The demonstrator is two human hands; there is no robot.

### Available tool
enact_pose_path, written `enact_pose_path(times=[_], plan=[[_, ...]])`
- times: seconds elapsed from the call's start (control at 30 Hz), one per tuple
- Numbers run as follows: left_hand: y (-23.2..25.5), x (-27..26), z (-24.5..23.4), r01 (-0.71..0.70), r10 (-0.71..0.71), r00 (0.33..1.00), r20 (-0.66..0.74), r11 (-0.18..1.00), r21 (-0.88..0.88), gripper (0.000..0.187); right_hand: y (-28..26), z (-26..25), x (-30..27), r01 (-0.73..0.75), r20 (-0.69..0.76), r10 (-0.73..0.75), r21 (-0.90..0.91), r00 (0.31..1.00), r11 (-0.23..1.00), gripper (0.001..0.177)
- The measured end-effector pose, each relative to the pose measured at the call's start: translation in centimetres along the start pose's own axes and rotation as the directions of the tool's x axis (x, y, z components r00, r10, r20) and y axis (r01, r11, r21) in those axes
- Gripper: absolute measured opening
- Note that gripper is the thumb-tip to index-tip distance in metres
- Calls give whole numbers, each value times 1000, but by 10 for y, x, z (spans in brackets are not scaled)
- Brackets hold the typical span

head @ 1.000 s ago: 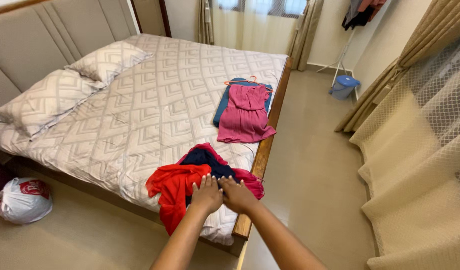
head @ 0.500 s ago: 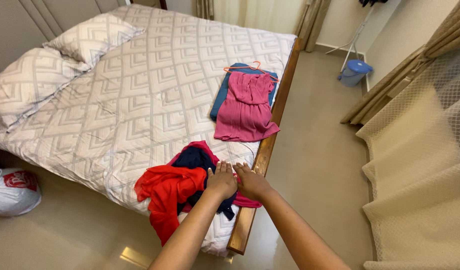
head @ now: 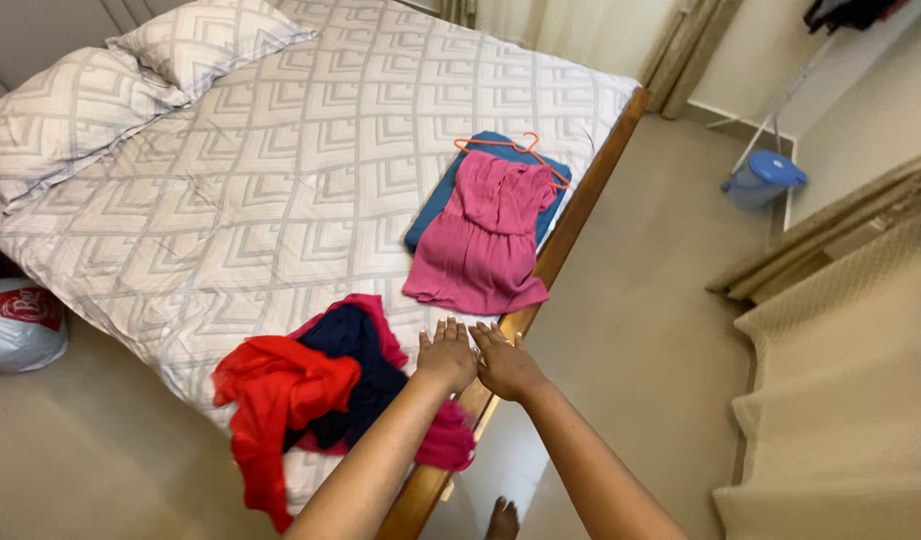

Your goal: The person puts clothes onto hangers by hand and hangs them on a rod inside a closet.

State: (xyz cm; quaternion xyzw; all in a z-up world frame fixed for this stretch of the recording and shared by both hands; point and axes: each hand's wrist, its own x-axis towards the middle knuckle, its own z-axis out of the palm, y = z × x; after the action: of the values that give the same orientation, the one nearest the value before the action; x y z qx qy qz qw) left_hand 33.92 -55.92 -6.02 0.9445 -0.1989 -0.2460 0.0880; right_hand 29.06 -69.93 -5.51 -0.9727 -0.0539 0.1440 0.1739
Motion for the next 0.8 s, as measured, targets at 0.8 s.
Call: enact_pose_path(times=[0.8], plan=[[96, 234, -69, 113, -116, 993, -24, 990, -89, 70, 191, -111, 169, 118, 58, -116, -22, 991, 993, 66]])
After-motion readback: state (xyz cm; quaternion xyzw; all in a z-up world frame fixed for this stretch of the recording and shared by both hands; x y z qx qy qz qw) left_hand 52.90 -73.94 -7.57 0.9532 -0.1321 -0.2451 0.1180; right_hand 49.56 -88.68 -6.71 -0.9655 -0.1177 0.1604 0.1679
